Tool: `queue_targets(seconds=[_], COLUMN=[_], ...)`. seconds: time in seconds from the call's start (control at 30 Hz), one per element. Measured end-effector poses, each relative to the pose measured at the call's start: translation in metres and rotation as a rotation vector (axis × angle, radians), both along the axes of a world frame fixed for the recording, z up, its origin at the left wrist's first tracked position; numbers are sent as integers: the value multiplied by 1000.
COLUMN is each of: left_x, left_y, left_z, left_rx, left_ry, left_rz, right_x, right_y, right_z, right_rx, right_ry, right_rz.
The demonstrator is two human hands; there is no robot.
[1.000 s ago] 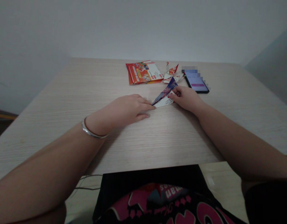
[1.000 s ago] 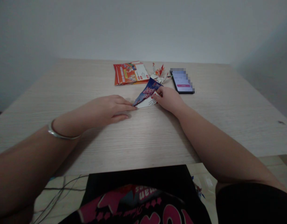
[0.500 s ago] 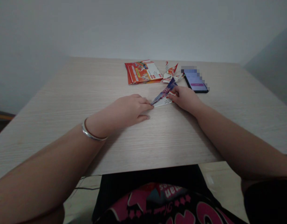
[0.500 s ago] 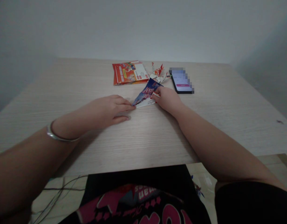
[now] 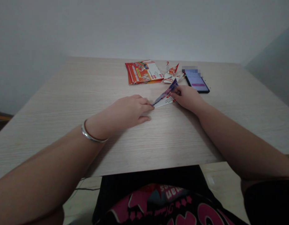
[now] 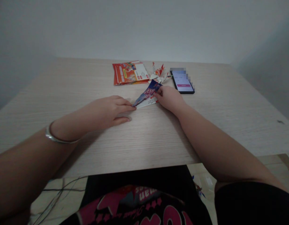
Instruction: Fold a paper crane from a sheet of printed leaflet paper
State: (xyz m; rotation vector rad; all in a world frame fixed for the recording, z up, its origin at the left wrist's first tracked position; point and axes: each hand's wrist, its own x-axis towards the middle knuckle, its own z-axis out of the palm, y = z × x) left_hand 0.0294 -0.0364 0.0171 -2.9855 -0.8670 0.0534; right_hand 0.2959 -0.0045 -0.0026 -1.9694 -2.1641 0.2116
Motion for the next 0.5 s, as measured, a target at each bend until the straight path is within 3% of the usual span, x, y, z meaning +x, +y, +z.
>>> queue_targets(seconds=[0.5], left_x=[6], left_y=[-7], left_z=[5], left_rx=[-21], left_ry=[21], left_rz=[71], right_x=[-4], right_y=[3], right_z=[-5], right_rx=[37], right_ry=[-41], right_rz=[-4])
